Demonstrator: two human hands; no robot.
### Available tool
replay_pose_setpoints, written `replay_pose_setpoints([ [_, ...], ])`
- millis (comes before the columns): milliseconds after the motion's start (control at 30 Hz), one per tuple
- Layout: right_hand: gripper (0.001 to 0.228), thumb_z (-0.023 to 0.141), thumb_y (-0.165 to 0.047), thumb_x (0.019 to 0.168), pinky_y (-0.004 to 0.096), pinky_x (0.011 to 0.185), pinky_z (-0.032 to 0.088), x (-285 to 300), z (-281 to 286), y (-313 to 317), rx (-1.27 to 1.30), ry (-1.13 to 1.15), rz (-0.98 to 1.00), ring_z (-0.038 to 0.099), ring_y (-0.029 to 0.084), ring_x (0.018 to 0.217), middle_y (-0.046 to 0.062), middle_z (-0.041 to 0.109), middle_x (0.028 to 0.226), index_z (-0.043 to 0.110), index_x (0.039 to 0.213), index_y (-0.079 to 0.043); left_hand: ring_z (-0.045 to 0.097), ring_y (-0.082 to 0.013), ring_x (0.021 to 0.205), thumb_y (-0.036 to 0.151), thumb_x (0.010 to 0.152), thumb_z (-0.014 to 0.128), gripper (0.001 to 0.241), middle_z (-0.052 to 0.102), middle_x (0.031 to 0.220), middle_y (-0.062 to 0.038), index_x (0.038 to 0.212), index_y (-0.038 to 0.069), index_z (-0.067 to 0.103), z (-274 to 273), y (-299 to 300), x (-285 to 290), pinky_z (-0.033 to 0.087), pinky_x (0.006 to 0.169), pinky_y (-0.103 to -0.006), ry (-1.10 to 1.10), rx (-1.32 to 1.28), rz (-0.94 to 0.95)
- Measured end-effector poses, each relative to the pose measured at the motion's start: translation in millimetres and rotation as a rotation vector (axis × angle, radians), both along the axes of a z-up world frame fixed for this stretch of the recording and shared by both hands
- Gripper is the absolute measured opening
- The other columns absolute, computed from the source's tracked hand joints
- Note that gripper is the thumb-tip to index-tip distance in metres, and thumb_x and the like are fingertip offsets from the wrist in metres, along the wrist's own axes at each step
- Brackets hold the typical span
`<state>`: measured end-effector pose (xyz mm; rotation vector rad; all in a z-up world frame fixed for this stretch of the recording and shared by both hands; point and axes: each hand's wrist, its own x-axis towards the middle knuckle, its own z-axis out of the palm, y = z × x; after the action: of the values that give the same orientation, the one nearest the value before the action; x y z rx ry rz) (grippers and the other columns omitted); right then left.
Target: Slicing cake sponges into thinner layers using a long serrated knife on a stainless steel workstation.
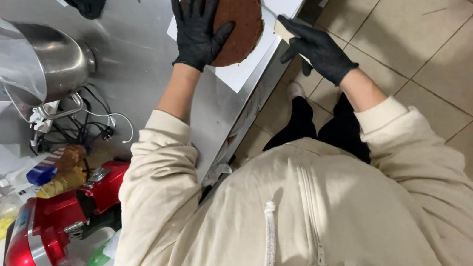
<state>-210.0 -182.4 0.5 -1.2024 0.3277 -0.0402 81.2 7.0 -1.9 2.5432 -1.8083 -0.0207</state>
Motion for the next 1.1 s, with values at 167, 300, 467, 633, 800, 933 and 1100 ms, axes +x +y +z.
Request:
replay_pose_setpoints([
  [167,0.058,0.053,-0.025,0.11,0.023,0.054,0.052,-67,-30,24,0.038,0.164,-0.002,0.066,0.013,0.086,0.015,0.064,0.13,0.04,0.166,-0.021,0.009,-0.0375,0.162,0.067,0.107,0.062,0.082,0.016,0.175,-0.01,0.169,0.025,0.028,-5,4,-3,0.005,0.128,-0.0647,-0.005,-0.037,0.014],
  [300,0.065,0.058,-0.02,0.109,0.026,0.052,0.05,-65,-69,62,0.274,0.231,-0.088,0.06,0.018,0.07,0.024,0.068,0.116,0.038,0.17,-0.021,0.008,-0.0392,0.161,0.069,0.106,0.061,0.087,0.015,0.175,-0.01,0.169,0.025,0.023,-4,0,-23,0.004,0.127,-0.0673,-0.007,-0.009,0.117],
  [467,0.06,0.054,-0.014,0.111,0.027,0.077,0.056,-20,-44,72,0.235,-0.114,-0.134,0.07,0.014,0.102,0.007,0.057,0.144,0.031,0.166,-0.015,0.008,-0.0388,0.162,0.072,0.101,0.059,0.091,0.012,0.175,-0.01,0.168,0.027,0.017,-7,0,-62,0.004,0.126,-0.0686,0.004,0.011,0.408],
  [633,0.059,0.051,-0.014,0.116,0.029,0.096,0.055,-48,-56,76,0.016,-0.171,-0.125,0.069,0.017,0.107,0.01,0.065,0.137,0.028,0.17,-0.015,0.007,-0.0394,0.162,0.072,0.102,0.056,0.089,0.012,0.176,-0.01,0.168,0.028,0.017,-4,-8,-64,0.004,0.124,-0.0705,0.007,0.01,0.501],
  [800,0.066,0.055,-0.009,0.11,0.029,0.094,0.056,-68,-53,110,0.214,-0.134,-0.121,0.07,0.016,0.105,0.011,0.062,0.136,0.025,0.168,-0.017,0.007,-0.04,0.163,0.073,0.103,0.052,0.087,0.012,0.176,-0.011,0.168,0.028,0.016,-27,1,-64,0.006,0.125,-0.0702,-0.022,-0.094,0.479],
  [933,0.064,0.053,-0.007,0.104,0.035,0.07,0.054,-18,-36,79,0.178,0.044,-0.138,0.069,0.015,0.099,0.006,0.052,0.152,0.028,0.162,-0.018,0.009,-0.0408,0.163,0.072,0.103,0.049,0.085,0.013,0.176,-0.011,0.168,0.028,0.017,-23,-10,-76,0.008,0.126,-0.0692,-0.041,-0.116,0.583],
  [1100,0.059,0.053,-0.005,0.114,0.029,0.093,0.059,-5,-68,46,0.078,-0.198,-0.071,0.072,0.017,0.103,0.004,0.038,0.169,0.032,0.168,-0.015,0.006,-0.0452,0.16,0.072,0.102,0.054,0.089,0.013,0.174,-0.016,0.168,0.024,0.02,-9,-5,-63,0.005,0.123,-0.071,0.115,0.049,0.596],
])
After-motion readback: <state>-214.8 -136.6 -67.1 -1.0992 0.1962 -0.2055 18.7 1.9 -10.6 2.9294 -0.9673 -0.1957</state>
